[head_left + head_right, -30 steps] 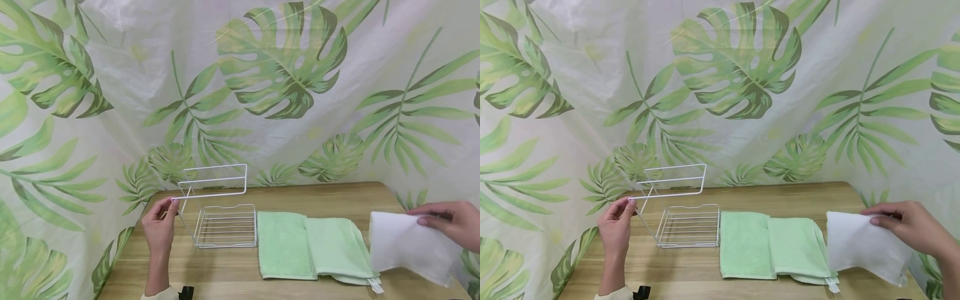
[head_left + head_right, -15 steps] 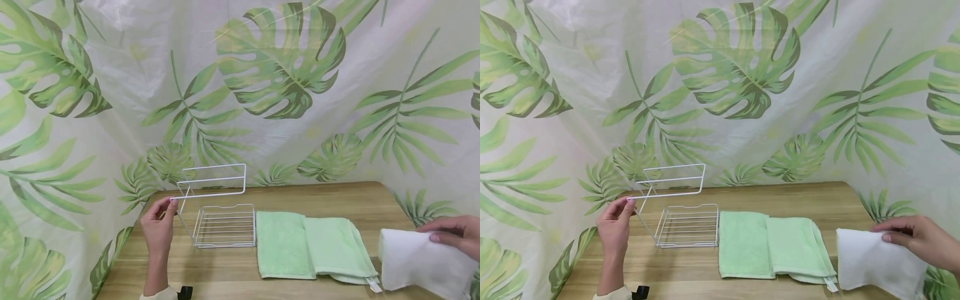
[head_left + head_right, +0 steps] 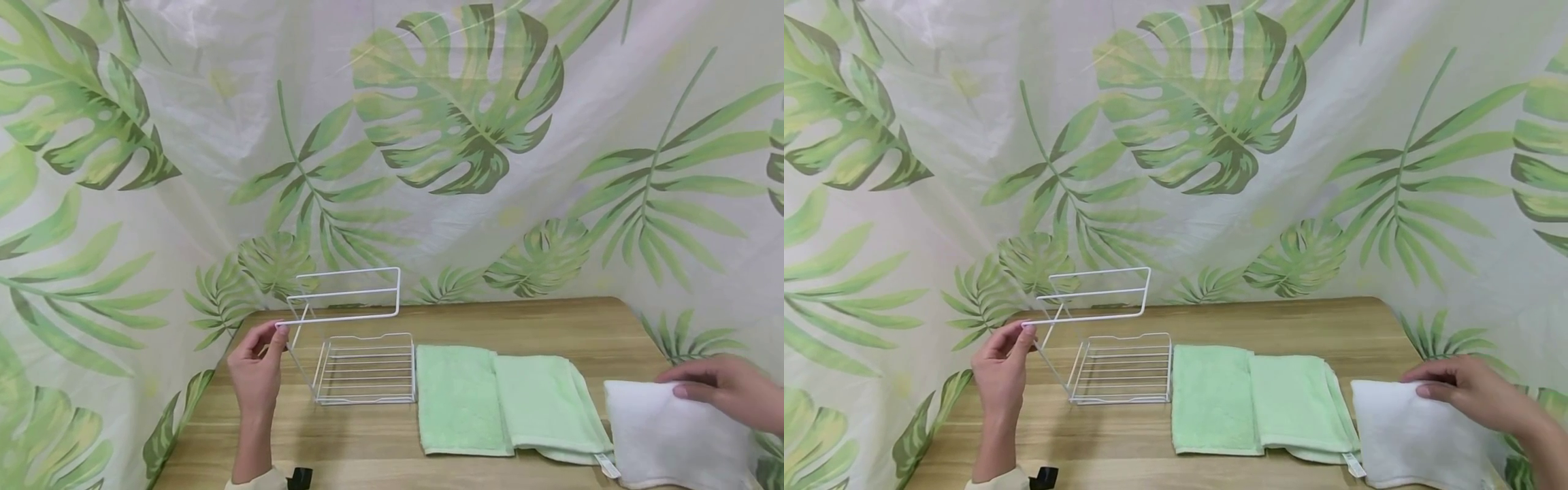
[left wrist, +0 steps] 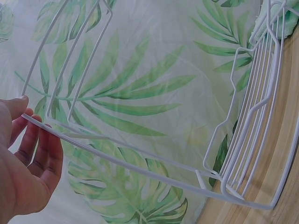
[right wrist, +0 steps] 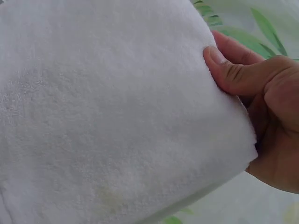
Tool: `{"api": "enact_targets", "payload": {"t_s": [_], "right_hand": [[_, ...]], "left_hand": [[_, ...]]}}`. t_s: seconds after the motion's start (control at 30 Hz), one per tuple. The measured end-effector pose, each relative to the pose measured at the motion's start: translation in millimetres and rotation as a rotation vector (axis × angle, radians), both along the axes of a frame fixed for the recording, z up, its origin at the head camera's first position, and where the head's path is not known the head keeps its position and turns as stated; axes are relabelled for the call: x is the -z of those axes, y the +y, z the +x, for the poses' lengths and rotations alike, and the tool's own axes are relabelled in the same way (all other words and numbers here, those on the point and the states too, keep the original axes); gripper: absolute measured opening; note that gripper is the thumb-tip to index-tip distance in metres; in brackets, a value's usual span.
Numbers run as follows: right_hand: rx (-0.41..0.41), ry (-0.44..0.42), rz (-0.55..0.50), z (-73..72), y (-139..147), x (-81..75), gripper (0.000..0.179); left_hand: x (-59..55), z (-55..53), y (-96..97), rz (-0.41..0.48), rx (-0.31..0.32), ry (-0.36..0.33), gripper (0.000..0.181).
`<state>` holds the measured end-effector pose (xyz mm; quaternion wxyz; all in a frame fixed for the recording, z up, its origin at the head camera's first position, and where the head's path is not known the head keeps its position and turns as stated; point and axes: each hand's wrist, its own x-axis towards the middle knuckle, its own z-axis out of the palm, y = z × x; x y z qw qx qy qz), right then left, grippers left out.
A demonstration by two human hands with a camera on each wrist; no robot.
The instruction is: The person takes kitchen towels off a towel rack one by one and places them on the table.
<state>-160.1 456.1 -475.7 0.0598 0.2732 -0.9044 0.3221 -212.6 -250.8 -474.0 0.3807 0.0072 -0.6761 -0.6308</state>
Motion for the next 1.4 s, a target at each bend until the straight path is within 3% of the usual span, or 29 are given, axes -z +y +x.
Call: {"api": "enact_targets", "payload": {"t_s": [0.2, 0.33, 0.47, 0.73, 1.03, 1.4], "right_hand": [[0.108, -0.038, 0.081, -14.7, -5.3, 10.2, 0.018], [0.18, 0.008, 0.108, -26.9, -7.2, 20.0, 0.015], [0.198, 0.073, 0.115, -41.0, -8.1, 31.8, 0.017], [0.216, 0.083, 0.134, -64.2, -11.0, 49.1, 0.016], [0.162, 0.126, 0.044, -81.6, -11.8, 66.2, 0.017], [0.191, 0.113, -0.003, -91.7, -11.8, 91.3, 0.02]], "left_hand": [[-1.0, 1.4, 0.6, 0.003, 0.0, -0.016, 0.018], [-0.5, 1.2, 0.0, 0.003, -0.001, -0.019, 0.018], [0.3, 0.4, -1.3, 0.01, 0.0, -0.012, 0.018], [-1.0, 1.5, -0.3, 0.011, 0.003, -0.018, 0.018], [-1.4, 1.6, 0.2, 0.021, 0.012, -0.006, 0.018], [-0.9, 2.4, 0.2, 0.017, 0.001, -0.028, 0.018]]}}
